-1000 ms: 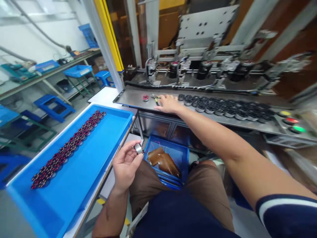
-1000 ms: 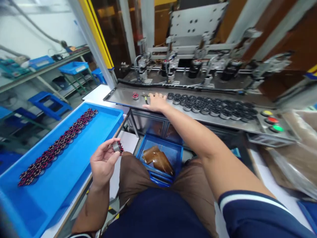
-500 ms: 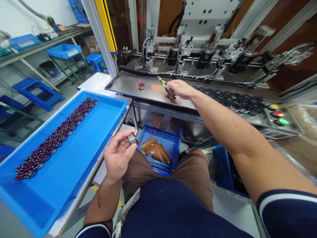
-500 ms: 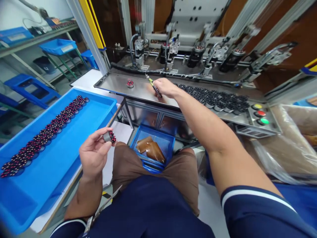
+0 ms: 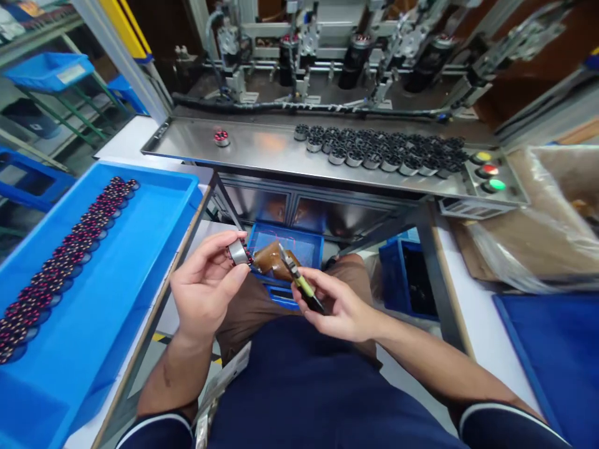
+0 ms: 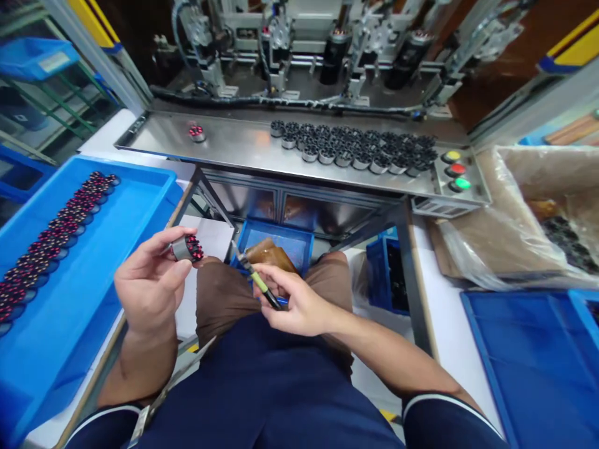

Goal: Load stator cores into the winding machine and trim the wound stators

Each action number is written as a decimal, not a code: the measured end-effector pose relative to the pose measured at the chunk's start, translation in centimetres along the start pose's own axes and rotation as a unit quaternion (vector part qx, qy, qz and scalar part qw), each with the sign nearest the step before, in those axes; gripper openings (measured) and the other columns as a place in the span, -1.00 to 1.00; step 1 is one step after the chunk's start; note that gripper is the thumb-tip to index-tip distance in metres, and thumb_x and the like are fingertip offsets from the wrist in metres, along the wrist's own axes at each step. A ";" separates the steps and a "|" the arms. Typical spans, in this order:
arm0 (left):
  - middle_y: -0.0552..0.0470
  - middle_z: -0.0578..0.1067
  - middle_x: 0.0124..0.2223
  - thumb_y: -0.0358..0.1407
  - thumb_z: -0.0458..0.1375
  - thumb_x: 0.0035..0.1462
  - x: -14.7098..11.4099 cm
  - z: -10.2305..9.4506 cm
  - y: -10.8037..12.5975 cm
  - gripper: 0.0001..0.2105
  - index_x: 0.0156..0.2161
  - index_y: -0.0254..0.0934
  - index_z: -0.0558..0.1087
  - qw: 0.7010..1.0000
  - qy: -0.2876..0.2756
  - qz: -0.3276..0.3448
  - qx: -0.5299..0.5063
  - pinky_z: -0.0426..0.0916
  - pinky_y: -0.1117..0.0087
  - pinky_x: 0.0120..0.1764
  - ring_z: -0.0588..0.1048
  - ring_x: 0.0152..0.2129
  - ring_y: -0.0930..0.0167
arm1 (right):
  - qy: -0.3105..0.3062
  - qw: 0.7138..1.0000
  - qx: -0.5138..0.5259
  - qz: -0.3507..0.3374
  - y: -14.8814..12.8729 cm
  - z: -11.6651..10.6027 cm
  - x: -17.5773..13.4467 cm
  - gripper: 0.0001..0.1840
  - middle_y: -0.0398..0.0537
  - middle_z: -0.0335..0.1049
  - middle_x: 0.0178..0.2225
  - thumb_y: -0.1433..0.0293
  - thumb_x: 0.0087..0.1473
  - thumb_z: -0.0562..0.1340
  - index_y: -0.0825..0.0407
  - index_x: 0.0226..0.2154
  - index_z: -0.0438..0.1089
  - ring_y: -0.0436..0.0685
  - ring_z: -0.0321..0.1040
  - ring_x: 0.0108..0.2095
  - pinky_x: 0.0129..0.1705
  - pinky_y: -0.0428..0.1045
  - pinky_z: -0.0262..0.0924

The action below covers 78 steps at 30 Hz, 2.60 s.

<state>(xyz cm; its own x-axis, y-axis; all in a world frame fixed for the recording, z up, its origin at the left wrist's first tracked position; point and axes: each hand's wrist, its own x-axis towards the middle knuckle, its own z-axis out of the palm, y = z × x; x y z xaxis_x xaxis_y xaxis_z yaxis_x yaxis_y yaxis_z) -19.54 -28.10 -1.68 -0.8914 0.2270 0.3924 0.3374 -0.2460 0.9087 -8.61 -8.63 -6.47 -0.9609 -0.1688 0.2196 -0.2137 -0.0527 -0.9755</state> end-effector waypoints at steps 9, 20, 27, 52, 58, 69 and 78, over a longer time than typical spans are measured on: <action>-0.05 0.62 -0.11 -0.38 0.38 -0.01 0.2 2.7 0.0 -0.69 -0.10 -0.19 0.60 0.999 -0.040 -0.001 0.021 0.58 0.37 -0.15 0.61 -0.20 0.34 | 0.041 0.970 -0.193 -0.144 -0.5 0.1 0.1 -0.25 0.13 0.45 -0.07 0.52 0.00 0.13 0.06 0.28 0.09 0.17 0.44 -0.12 -0.05 0.12 0.39; -0.03 0.62 -0.10 -0.41 0.36 0.01 -0.1 2.2 -0.1 -0.68 -0.07 -0.18 0.60 0.999 -0.042 -0.009 0.021 0.57 0.46 -0.22 0.61 -0.21 0.39 | 0.049 0.967 -0.185 -0.166 -0.1 0.5 0.6 -0.29 0.04 0.45 -0.21 0.52 0.01 0.14 0.06 0.25 0.15 0.12 0.41 -0.26 -0.20 0.06 0.40; -0.02 0.62 -0.10 -0.42 0.37 -0.01 0.0 2.3 -0.4 -0.67 -0.09 -0.17 0.61 0.999 -0.040 -0.012 0.020 0.57 0.49 -0.24 0.61 -0.23 0.40 | 0.074 0.962 -0.198 -0.172 0.2 0.6 0.4 -0.30 -0.03 0.43 -0.30 0.55 -0.02 0.13 0.07 0.22 0.22 0.07 0.37 -0.35 -0.32 -0.01 0.36; -0.01 0.61 -0.17 -0.41 0.26 0.14 0.0 2.5 0.2 -0.86 -0.19 -0.20 0.57 0.996 -0.024 0.077 0.035 0.53 0.37 -0.19 0.58 -0.16 0.37 | 0.060 0.947 -0.231 -0.215 0.1 0.5 1.5 -0.20 0.13 0.37 -0.04 0.58 -0.05 0.14 0.08 0.29 0.12 0.16 0.40 -0.08 -0.04 0.10 0.39; -0.02 0.60 -0.16 -0.42 0.25 0.14 -0.1 2.5 0.2 -0.87 -0.19 -0.21 0.57 0.995 -0.031 0.085 0.041 0.55 0.35 -0.21 0.58 -0.15 0.35 | 0.063 0.945 -0.232 -0.220 0.2 0.5 1.6 -0.19 0.14 0.36 -0.04 0.58 -0.05 0.15 0.07 0.30 0.11 0.15 0.41 -0.09 -0.06 0.09 0.41; -0.02 0.61 -0.16 -0.43 0.25 0.14 -0.2 2.2 0.0 -0.86 -0.19 -0.21 0.57 0.993 -0.036 0.099 0.049 0.54 0.35 -0.17 0.58 -0.16 0.36 | 0.083 0.931 -0.264 -0.237 0.4 0.5 1.7 -0.20 -0.03 0.37 -0.28 0.58 0.02 0.15 0.03 0.32 0.09 0.08 0.38 -0.29 -0.27 -0.02 0.39; 0.00 0.61 -0.16 -0.46 0.24 0.12 -0.1 2.2 0.0 -0.81 -0.16 -0.19 0.58 0.990 -0.044 0.127 0.046 0.51 0.34 -0.16 0.58 -0.15 0.36 | 0.080 0.942 -0.250 -0.207 0.1 0.7 1.5 -0.16 0.14 0.35 -0.02 0.58 -0.05 0.14 0.04 0.32 0.08 0.16 0.39 -0.10 -0.08 0.11 0.42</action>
<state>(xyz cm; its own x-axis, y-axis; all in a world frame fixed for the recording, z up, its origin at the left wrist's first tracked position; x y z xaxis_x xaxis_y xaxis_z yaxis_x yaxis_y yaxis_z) -18.76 -26.07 -1.47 -0.7458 0.2514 0.6168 0.5764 -0.2206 0.7868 -9.96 -9.53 -6.25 -0.7822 -0.0828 0.6176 -0.5944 0.3964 -0.6997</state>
